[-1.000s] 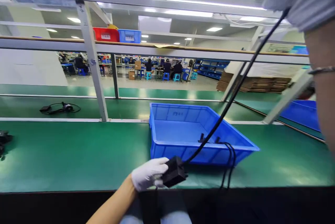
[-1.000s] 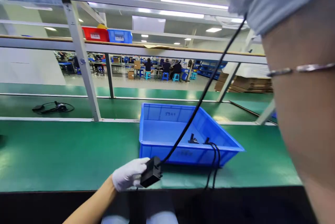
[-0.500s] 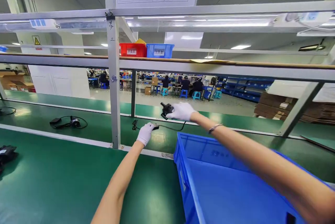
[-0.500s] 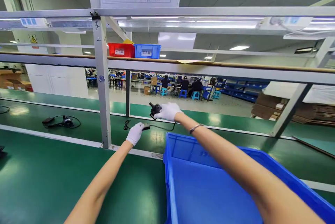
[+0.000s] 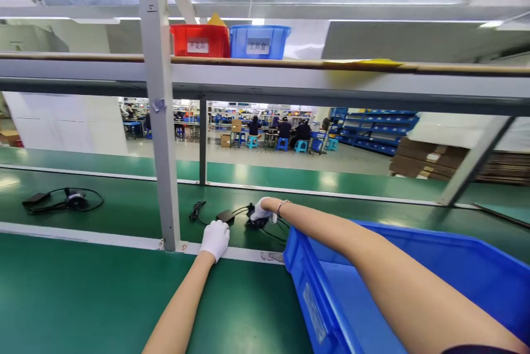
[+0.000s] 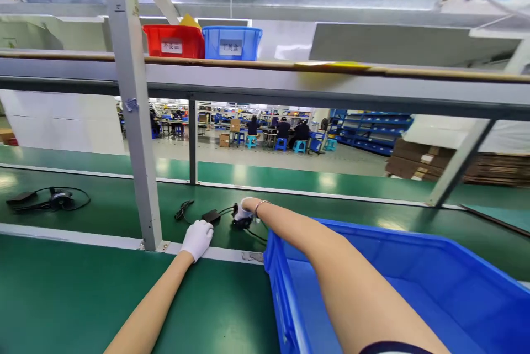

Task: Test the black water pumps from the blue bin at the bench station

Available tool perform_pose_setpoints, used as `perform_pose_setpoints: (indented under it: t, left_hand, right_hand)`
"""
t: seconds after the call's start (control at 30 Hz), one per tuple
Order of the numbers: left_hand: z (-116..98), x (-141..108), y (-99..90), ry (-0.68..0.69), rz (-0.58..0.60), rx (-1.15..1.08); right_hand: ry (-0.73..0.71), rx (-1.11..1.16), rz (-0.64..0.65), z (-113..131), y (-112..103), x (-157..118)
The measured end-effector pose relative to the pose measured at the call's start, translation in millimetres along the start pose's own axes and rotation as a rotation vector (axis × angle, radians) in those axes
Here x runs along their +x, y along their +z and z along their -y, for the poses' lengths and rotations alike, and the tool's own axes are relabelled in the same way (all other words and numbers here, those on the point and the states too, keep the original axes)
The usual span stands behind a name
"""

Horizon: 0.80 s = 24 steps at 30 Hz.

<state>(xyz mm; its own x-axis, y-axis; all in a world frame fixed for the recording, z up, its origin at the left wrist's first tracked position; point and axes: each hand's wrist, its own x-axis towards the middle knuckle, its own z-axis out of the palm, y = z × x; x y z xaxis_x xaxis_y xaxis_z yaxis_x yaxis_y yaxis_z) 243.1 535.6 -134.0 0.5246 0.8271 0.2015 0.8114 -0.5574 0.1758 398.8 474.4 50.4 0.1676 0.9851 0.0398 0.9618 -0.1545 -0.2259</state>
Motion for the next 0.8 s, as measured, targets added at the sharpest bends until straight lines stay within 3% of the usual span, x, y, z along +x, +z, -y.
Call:
perform_pose_setpoints:
  t: [0.13, 0.23, 0.33, 0.43, 0.53, 0.67, 0.8]
  left_hand:
    - [4.4, -9.4, -13.3, -0.034, -0.013, -0.056]
    - [4.7, -22.1, -25.6, -0.042, -0.008, -0.129]
    - [-0.5, -37.1, -38.9, -0.114, -0.020, -0.199]
    - [-12.9, -55.8, -57.3, -0.207, -0.063, -0.292]
    - [-36.9, -74.5, -86.8, -0.206, -0.110, -0.405]
    - [-97.8, -104.5, -146.3, -0.070, -0.136, -0.607]
    - [-193.1, -147.5, -201.3, 0.145, 0.063, -1.039]
  right_hand:
    - [0.080, 0.007, 0.116, -30.4, -54.1, -23.4]
    - [0.183, -0.005, 0.138, -93.6, -110.8, -68.0]
    - [0.380, -0.076, 0.238, -168.0, -140.5, -148.0]
    - [0.571, -0.131, 0.418, -220.7, -125.8, -237.7]
    - [0.648, -0.149, 0.539, -244.3, -88.9, -303.0]
    - [0.577, -0.136, 0.503, -248.4, -57.7, -341.1]
    - [0.453, -0.099, 0.367, -244.9, -72.3, -355.7]
